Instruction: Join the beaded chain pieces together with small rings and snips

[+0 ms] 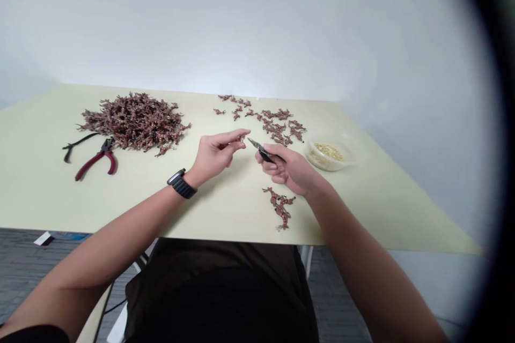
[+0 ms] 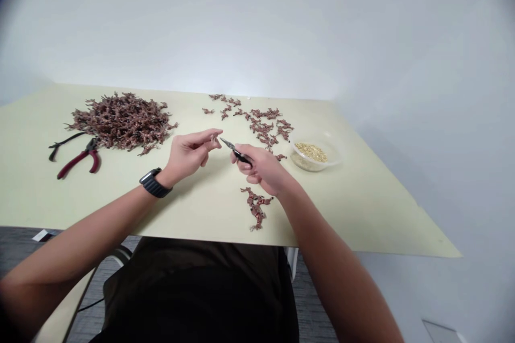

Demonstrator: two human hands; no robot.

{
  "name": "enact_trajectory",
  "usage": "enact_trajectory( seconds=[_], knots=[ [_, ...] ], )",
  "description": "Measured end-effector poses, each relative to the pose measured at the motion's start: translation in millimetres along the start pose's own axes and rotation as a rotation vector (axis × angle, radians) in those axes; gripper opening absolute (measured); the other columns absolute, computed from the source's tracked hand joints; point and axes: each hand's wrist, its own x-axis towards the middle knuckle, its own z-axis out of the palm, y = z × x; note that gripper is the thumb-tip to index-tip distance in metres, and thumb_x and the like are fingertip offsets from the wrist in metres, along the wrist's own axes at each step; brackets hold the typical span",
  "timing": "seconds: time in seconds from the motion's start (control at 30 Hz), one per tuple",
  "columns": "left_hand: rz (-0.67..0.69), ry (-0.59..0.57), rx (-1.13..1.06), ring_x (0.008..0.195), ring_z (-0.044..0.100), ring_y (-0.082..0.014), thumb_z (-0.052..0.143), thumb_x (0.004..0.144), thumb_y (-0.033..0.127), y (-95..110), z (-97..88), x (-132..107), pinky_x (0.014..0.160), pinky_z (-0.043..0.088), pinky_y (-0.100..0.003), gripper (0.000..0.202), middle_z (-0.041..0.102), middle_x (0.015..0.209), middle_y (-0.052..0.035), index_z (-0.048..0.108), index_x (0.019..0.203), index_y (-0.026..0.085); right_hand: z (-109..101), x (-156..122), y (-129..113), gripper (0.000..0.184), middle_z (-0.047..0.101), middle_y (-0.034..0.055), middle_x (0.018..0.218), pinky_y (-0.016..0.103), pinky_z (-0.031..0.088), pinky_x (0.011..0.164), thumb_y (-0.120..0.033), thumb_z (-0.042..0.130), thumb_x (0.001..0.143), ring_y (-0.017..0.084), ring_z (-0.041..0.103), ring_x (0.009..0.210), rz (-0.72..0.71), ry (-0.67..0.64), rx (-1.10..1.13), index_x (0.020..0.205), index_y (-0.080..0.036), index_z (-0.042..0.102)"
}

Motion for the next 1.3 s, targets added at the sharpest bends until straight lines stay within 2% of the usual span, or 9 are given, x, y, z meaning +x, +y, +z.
enact_trajectory(
  seconds=[0.13, 0.2, 0.3, 0.57, 0.7, 0.8, 0.9, 1.07, 1.3],
  knots=[
    [-0.263, -0.059, -0.234, 0.04, 0.04, -0.0036, 0.079, 0.089, 0.04, 3.8, 5.4, -0.4, 0.037, 0.035, -0.021, 0.057, 0.077, 0.082, -0.0075, 0.07, 0.14, 0.015, -0.2, 2.8, 8.1, 0.031, 0.053, 0.0019, 0.078, 0.031, 0.036, 0.061, -0.051, 0.059, 0.097, 0.017, 0.044, 0.068, -0.426, 0.439, -0.582, 0.093, -0.022, 0.066],
    [-0.312, -0.075, -0.292, 0.04, 0.039, -0.0031, 0.08, 0.088, 0.043, 4.8, 5.8, -0.4, 0.037, 0.033, -0.02, 0.061, 0.076, 0.081, -0.0077, 0.069, 0.14, 0.013, -0.5, 4.5, 11.7, 0.025, 0.057, 0.0032, 0.081, 0.033, 0.04, 0.069, -0.046, 0.059, 0.097, 0.019, 0.05, 0.074, -0.558, 0.52, -0.792, 0.098, -0.022, 0.066],
    [-0.351, -0.093, -0.333, 0.04, 0.04, -0.0028, 0.081, 0.087, 0.046, 6.1, 5.7, -0.5, 0.037, 0.031, -0.02, 0.062, 0.075, 0.082, -0.0078, 0.07, 0.138, 0.012, -1.1, 6.9, 15.1, 0.023, 0.061, 0.0053, 0.088, 0.035, 0.042, 0.073, -0.042, 0.059, 0.098, 0.021, 0.054, 0.078, -0.668, 0.526, -0.926, 0.107, -0.022, 0.066],
    [-0.375, -0.116, -0.343, 0.039, 0.038, -0.0026, 0.082, 0.086, 0.047, 7.5, 7.1, -1.3, 0.038, 0.028, -0.022, 0.06, 0.075, 0.081, -0.0066, 0.071, 0.135, 0.012, -2.9, 7.4, 15.8, 0.022, 0.063, 0.0062, 0.089, 0.035, 0.044, 0.073, -0.04, 0.058, 0.099, 0.022, 0.057, 0.08, -0.696, 0.539, -0.972, 0.109, -0.022, 0.065],
    [-0.391, -0.138, -0.449, 0.045, 0.041, -0.0032, 0.079, 0.09, 0.043, 1.5, 6.3, 0.2, 0.042, 0.029, -0.021, 0.05, 0.072, 0.085, -0.0051, 0.07, 0.129, 0.014, -4.5, 5.9, 14.1, 0.02, 0.059, 0.0035, 0.081, 0.035, 0.042, 0.071, -0.04, 0.058, 0.099, 0.021, 0.055, 0.075, -0.671, 0.57, -0.944, 0.104, -0.023, 0.065],
    [-0.431, -0.207, -0.616, 0.051, 0.044, -0.0033, 0.075, 0.094, 0.036, -1.0, 5.4, 1.7, 0.049, 0.032, -0.019, 0.026, 0.068, 0.086, -0.004, 0.068, 0.106, 0.013, -4.8, 5.9, 13.8, 0.018, 0.056, 0.002, 0.078, 0.035, 0.042, 0.072, -0.04, 0.058, 0.099, 0.02, 0.054, 0.074, -0.656, 0.586, -0.932, 0.101, -0.022, 0.064],
    [-0.488, -0.306, -0.767, 0.056, 0.044, -0.0036, 0.07, 0.097, 0.026, 1.9, 4.5, 2.2, 0.055, 0.035, -0.019, 0.019, 0.062, 0.085, -0.0031, 0.059, 0.087, 0.013, -3.6, 6.6, 14.8, 0.018, 0.057, 0.0023, 0.081, 0.035, 0.042, 0.073, -0.039, 0.058, 0.099, 0.02, 0.054, 0.074, -0.665, 0.562, -0.94, 0.103, -0.022, 0.064],
    [-0.596, -0.372, -0.918, 0.056, 0.042, -0.0065, 0.067, 0.087, 0.007, 9.8, 2.9, 2.1, 0.056, 0.035, -0.02, 0.013, 0.051, 0.076, 0.0009, 0.059, 0.094, 0.015, -0.8, 5.8, 15.8, 0.02, 0.061, 0.0057, 0.091, 0.035, 0.045, 0.075, -0.039, 0.059, 0.099, 0.021, 0.057, 0.08, -0.713, 0.525, -0.982, 0.109, -0.022, 0.064],
    [-0.638, -0.426, -0.975, 0.052, 0.037, -0.007, 0.059, 0.084, 0.002, 8.7, 1.3, 2.2, 0.054, 0.034, -0.021, 0.016, 0.048, 0.069, 0.0015, 0.06, 0.095, 0.014, -2.2, 5.8, 17.5, 0.022, 0.064, 0.0095, 0.102, 0.038, 0.049, 0.081, -0.038, 0.059, 0.099, 0.024, 0.061, 0.089, -0.803, 0.544, -1.05, 0.115, -0.023, 0.063]
  ],
)
